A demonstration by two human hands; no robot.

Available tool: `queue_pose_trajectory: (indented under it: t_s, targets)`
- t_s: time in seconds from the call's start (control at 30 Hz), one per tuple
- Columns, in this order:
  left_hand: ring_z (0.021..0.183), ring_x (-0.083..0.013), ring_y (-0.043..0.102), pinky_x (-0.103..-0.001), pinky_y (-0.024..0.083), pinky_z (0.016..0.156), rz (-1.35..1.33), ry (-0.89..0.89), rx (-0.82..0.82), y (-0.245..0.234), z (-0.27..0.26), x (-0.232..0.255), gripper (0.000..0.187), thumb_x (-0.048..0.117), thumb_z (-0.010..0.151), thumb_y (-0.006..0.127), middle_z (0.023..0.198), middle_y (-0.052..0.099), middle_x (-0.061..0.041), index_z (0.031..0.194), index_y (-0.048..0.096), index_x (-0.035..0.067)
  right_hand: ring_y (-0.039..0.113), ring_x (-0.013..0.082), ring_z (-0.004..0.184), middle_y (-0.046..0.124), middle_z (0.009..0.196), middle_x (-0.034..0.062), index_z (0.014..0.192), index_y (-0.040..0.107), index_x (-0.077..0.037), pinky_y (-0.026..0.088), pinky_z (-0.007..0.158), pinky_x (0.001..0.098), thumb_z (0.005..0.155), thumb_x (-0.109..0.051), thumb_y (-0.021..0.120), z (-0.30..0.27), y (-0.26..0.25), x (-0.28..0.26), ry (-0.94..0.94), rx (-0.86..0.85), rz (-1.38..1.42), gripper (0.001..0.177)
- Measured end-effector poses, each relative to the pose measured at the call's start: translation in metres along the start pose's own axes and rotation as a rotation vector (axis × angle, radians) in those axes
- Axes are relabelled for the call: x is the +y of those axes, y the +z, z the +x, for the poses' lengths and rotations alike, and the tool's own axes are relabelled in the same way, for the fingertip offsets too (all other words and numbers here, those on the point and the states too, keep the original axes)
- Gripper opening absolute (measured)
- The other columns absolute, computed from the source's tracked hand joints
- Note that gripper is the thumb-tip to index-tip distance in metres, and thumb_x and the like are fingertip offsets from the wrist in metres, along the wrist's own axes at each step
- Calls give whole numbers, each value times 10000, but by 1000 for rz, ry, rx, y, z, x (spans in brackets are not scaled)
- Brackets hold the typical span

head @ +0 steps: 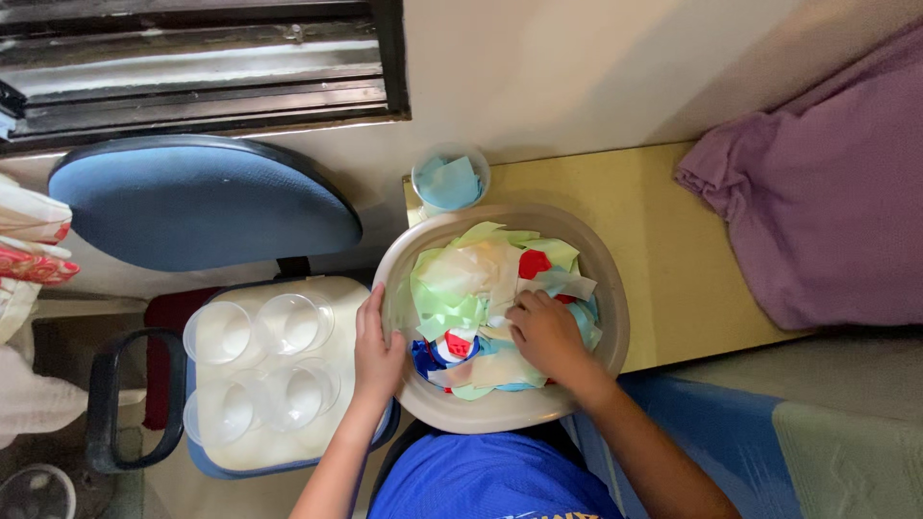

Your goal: The person sorts small colored paper pieces from a large bowl into a smaller container, handling them one at a time. The person repeatedly picks up pieces, places them into the small container, and continues sorting through the remaining pieces in the bowl.

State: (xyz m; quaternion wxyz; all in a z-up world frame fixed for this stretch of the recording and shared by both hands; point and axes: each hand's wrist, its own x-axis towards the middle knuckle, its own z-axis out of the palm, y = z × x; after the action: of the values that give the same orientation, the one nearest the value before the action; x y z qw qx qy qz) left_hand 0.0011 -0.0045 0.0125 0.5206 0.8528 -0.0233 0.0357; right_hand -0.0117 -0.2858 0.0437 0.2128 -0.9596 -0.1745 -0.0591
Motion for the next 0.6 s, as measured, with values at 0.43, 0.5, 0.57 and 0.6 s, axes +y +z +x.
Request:
queue_pose_trajectory:
  t_s: [0.43, 0.5, 0.57, 0.6]
  targets:
    - [987, -337, 608, -461, 478, 827, 577, 422, -551, 60, -30, 26, 294, 287, 819, 718, 1020, 649, -131, 984, 683, 46, 629, 350, 1008, 627, 1067, 125, 1074, 651, -97, 512, 818, 495, 694, -323, 823, -47, -8, -2, 328, -280, -126, 474]
    - [964, -348, 600, -466, 476, 810, 585, 397, -595, 78, -36, 30, 386, 358, 765, 747, 998, 634, -154, 943, 681, 21, 636, 342, 1034, 619, 1124, 118, 1110, 622, -101, 529, 843, 480, 753, -314, 812, -51, -14, -2, 422, -251, -80, 458]
    - [956, -350, 596, -466, 473, 782, 565, 369, -616, 90, -41, 30, 477, 370, 678, 765, 1026, 631, -161, 986, 685, 15, 636, 349, 1037, 611, 1136, 134, 1151, 606, -84, 541, 844, 477, 730, -286, 820, -56, -20, -6, 449, -241, -86, 514]
    - [968, -341, 596, -458, 477, 783, 615, 395, -625, 95, -42, 29, 390, 303, 709, 741, 1028, 629, -149, 978, 688, 25, 635, 352, 1039, 607, 1142, 142, 1172, 597, -76, 546, 844, 475, 718, -272, 824, -58, -22, -7, 462, -233, -89, 544]
